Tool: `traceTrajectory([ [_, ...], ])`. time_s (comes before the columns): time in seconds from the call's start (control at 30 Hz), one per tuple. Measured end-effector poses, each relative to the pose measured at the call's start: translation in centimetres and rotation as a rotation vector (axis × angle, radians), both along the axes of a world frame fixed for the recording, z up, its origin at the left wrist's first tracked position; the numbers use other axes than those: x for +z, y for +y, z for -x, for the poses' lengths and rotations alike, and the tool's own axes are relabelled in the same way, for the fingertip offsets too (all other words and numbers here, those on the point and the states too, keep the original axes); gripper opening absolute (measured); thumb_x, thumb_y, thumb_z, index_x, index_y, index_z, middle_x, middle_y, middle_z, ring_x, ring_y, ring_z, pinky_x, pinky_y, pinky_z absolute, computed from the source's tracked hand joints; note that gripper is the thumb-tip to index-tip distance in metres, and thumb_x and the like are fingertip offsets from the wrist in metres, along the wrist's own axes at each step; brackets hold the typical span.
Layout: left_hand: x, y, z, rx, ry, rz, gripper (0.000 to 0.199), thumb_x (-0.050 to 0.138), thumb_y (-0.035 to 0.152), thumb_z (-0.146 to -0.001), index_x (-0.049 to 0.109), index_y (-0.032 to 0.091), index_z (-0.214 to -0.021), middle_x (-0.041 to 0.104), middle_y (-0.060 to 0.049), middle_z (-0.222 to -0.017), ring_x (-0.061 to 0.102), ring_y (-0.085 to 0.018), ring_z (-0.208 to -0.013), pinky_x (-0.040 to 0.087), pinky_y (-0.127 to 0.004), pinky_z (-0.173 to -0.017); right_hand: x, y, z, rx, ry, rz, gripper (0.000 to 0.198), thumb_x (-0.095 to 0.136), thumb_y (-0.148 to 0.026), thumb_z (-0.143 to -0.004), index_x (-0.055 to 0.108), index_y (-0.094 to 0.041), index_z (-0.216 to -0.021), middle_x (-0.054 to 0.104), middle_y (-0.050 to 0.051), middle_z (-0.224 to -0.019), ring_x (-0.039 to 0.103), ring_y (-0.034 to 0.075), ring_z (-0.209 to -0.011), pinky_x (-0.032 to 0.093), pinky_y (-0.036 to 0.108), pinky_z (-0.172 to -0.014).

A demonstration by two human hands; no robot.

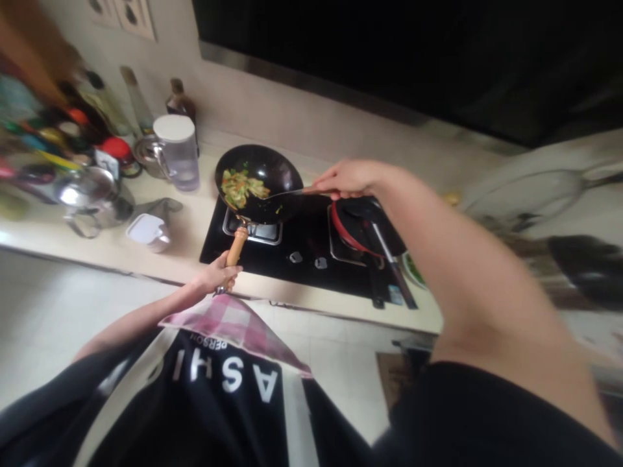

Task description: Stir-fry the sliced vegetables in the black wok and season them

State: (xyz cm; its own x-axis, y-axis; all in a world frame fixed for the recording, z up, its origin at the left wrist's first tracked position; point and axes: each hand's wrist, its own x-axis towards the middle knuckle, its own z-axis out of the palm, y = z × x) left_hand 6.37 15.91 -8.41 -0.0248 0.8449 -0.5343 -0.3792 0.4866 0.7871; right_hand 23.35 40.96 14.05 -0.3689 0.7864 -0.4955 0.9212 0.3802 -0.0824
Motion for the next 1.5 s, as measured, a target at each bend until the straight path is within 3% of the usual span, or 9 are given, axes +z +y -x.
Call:
traceTrajectory([
  [0.17, 0.2, -0.1, 0.0, -0.008, 0.001, -0.002, 0.033, 0.071, 0.018, -0.089, 0.040, 0.022, -0.100, 0.049, 0.011, -0.059, 0.047, -0.007, -0.039, 0.042, -0.017, -0.039, 3.3, -1.3, -0.1, -0.036, -0.112, 0.113, 0.036, 0.063, -0.032, -0.099, 0.075, -0.020, -0.131, 0.052, -0.001, -0.061, 0.040, 0.009, -0.056, 0.028, 0.026, -0.056],
  [0.27, 0.3, 0.0, -0.1, 0.003, -0.001, 0.011, 0.036, 0.073, 0.019, -0.088, 0.039, 0.023, -0.100, 0.049, 0.011, -0.060, 0.048, -0.007, -0.038, 0.042, -0.017, -0.040, 2.4, -2.3, 1.8, 0.049, -0.063, 0.175, 0.033, 0.062, -0.033, -0.099, 0.076, -0.024, -0.128, 0.053, -0.001, -0.062, 0.040, 0.008, -0.055, 0.029, 0.024, -0.056],
  [0.43, 0.1, 0.1, -0.1, 0.014, -0.001, 0.013, 0.034, 0.070, 0.017, -0.089, 0.038, 0.023, -0.100, 0.049, 0.011, -0.058, 0.046, -0.007, -0.038, 0.041, -0.017, -0.038, -5.0, -2.7, 3.2, -0.360, 0.412, 0.229, 0.032, 0.061, -0.040, -0.100, 0.068, -0.022, -0.125, 0.055, -0.001, -0.064, 0.034, 0.004, -0.044, 0.023, 0.016, -0.041],
  [0.57, -0.3, 0.0, -0.1, 0.021, -0.027, 0.003, 0.039, 0.075, 0.021, -0.086, 0.040, 0.023, -0.103, 0.049, 0.012, -0.057, 0.047, -0.008, -0.038, 0.042, -0.018, -0.039, -11.1, -3.9, 0.8, -0.926, 0.856, 0.553, 0.028, 0.045, -0.035, -0.106, 0.062, -0.012, -0.104, 0.052, 0.001, -0.061, 0.034, 0.004, -0.042, 0.024, 0.012, -0.036],
  [0.63, -0.4, -0.1, -0.1, 0.028, -0.032, -0.001, 0.043, 0.078, 0.024, -0.083, 0.041, 0.023, -0.103, 0.050, 0.012, -0.058, 0.049, -0.008, -0.039, 0.042, -0.017, -0.040, -13.4, -5.8, -1.0, -1.053, 0.991, 0.656, 0.030, 0.040, -0.032, -0.106, 0.060, -0.011, -0.096, 0.054, 0.003, -0.063, 0.041, 0.006, -0.044, 0.030, 0.013, -0.037],
  [0.93, 0.2, -0.4, 0.2, 0.001, -0.085, -0.030, 0.047, 0.081, 0.033, -0.082, 0.041, 0.022, -0.104, 0.064, 0.004, -0.071, 0.062, -0.012, -0.049, 0.057, -0.027, -0.048, -15.9, -15.9, -10.2, -0.978, 1.075, 0.515, 0.031, 0.072, -0.035, -0.089, 0.061, -0.013, -0.108, 0.053, -0.002, -0.062, 0.034, 0.002, -0.041, 0.018, 0.010, -0.036],
  [1.03, 0.1, -0.4, 0.2, 0.007, -0.086, -0.053, 0.052, 0.085, 0.036, -0.078, 0.043, 0.021, -0.105, 0.062, 0.006, -0.070, 0.055, -0.008, -0.044, 0.050, -0.022, -0.043, -16.4, -15.5, -8.8, -0.940, 1.045, 0.494, 0.039, 0.079, -0.039, -0.082, 0.061, -0.013, -0.104, 0.053, -0.002, -0.059, 0.035, 0.002, -0.042, 0.017, 0.011, -0.036],
  [1.3, -0.2, -0.4, 0.0, 0.015, -0.082, -0.042, 0.056, 0.087, 0.034, -0.075, 0.043, 0.020, -0.108, 0.058, 0.008, -0.065, 0.052, -0.008, -0.045, 0.047, -0.021, -0.042, -16.8, -10.0, -0.7, -0.928, 1.232, 0.459, 0.016, 0.058, -0.032, -0.099, 0.052, -0.017, -0.097, 0.048, -0.006, -0.055, 0.031, 0.002, -0.040, 0.016, 0.010, -0.038],
  [1.5, -1.0, -0.5, 0.5, -0.006, -0.076, -0.068, 0.053, 0.082, 0.045, -0.081, 0.043, 0.021, -0.106, 0.064, 0.002, -0.074, 0.061, -0.013, -0.051, 0.055, -0.028, -0.051, -18.1, -11.5, -0.6, -0.967, 1.165, 0.530, 0.028, 0.065, -0.041, -0.095, 0.050, -0.018, -0.092, 0.044, -0.008, -0.053, 0.027, 0.002, -0.038, 0.014, 0.012, -0.036],
])
